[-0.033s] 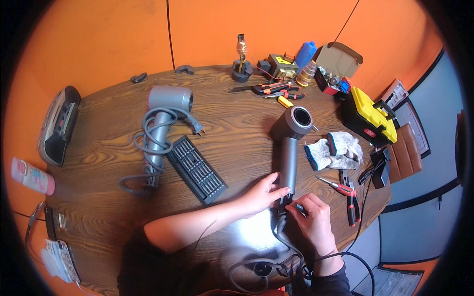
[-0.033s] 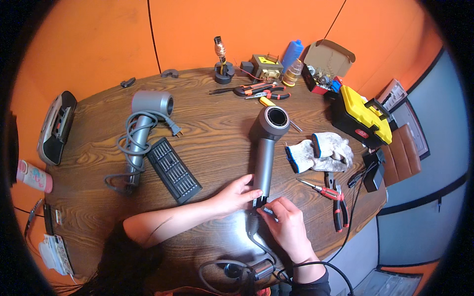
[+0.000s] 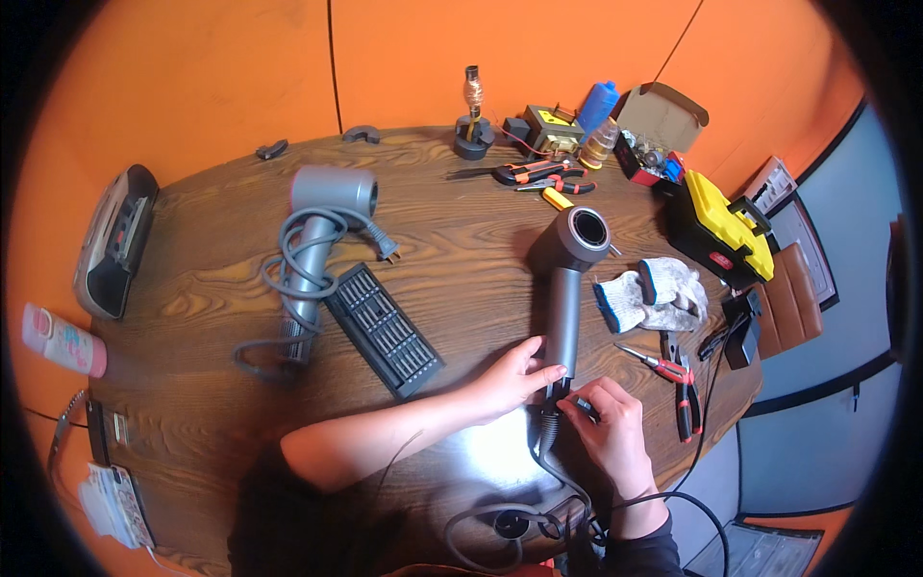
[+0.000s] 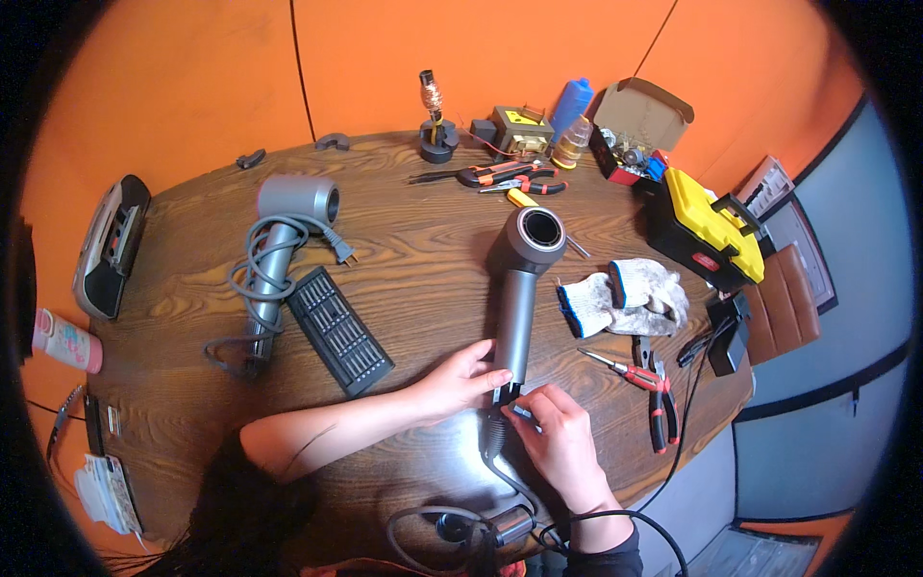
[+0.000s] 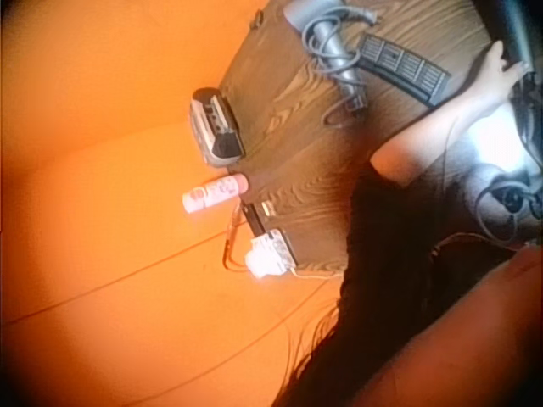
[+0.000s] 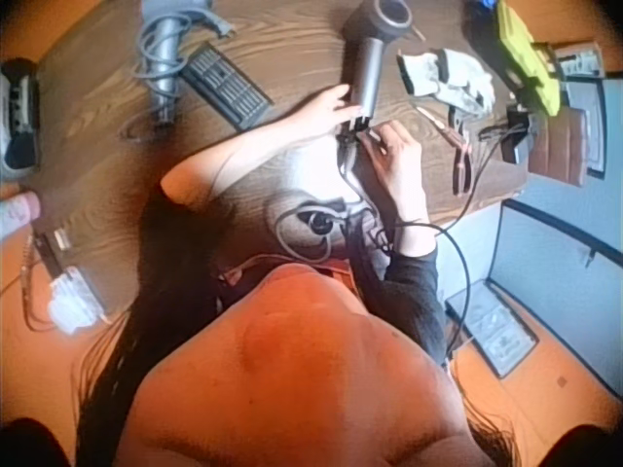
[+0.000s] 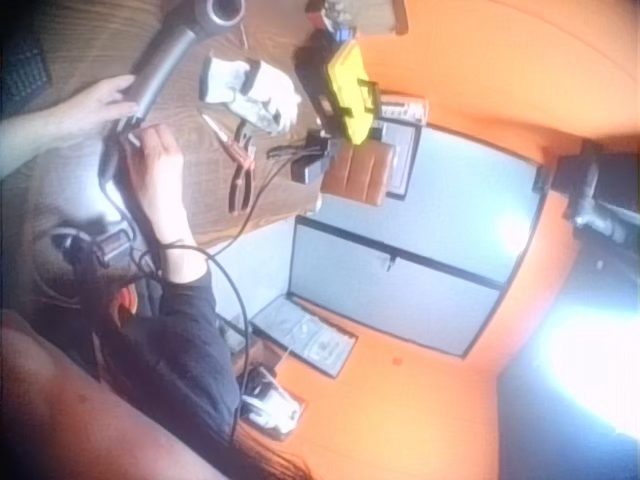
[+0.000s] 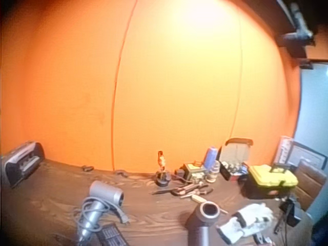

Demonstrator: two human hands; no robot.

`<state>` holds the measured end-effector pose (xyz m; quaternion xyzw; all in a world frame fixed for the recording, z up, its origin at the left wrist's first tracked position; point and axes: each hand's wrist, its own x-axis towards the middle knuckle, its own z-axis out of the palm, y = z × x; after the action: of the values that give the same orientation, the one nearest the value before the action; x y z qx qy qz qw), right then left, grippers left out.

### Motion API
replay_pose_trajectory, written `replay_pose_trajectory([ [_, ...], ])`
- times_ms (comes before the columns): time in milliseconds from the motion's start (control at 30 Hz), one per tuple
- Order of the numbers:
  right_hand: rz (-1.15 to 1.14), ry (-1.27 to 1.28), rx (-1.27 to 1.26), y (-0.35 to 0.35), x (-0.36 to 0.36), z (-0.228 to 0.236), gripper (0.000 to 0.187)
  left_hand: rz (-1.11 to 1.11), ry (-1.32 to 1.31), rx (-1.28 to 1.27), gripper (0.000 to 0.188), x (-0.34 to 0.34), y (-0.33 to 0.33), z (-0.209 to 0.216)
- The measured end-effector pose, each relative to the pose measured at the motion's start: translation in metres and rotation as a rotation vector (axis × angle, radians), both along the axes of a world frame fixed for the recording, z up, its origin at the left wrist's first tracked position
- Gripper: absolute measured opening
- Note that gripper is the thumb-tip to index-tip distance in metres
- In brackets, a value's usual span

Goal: The person uses a screwdriver to remove screws from the base and handle of a hairdryer. They detach the lower housing and set it aside on the table.

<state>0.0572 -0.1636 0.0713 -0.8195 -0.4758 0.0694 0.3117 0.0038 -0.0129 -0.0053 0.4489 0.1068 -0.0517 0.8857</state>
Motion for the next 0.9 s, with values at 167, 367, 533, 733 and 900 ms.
replay_pose_trajectory([
  [167, 0.014, -0.01, 0.027, 0.003, -0.003, 0.002, 0.013, -0.029, 0.026, 0.031, 0.069, 0.0, 0.001, 0.0],
  [367, -0.049, -0.028, -0.009, 0.006, -0.006, 0.003, 0.011, 0.001, 0.007, -0.007, 0.074, 0.003, -0.003, -0.007],
  [533, 0.016, -0.085, 0.042, 0.009, -0.006, 0.001, 0.011, 0.007, -0.03, 0.048, 0.072, 0.006, -0.005, -0.015],
  [733, -0.082, -0.004, -0.062, 0.006, -0.008, 0.004, 0.011, 0.0, -0.03, 0.029, 0.072, 0.005, -0.005, -0.013],
  [900, -0.015, -0.035, -0.004, 0.007, -0.006, 0.003, 0.011, 0.018, 0.011, 0.082, 0.074, 0.004, -0.005, -0.01],
])
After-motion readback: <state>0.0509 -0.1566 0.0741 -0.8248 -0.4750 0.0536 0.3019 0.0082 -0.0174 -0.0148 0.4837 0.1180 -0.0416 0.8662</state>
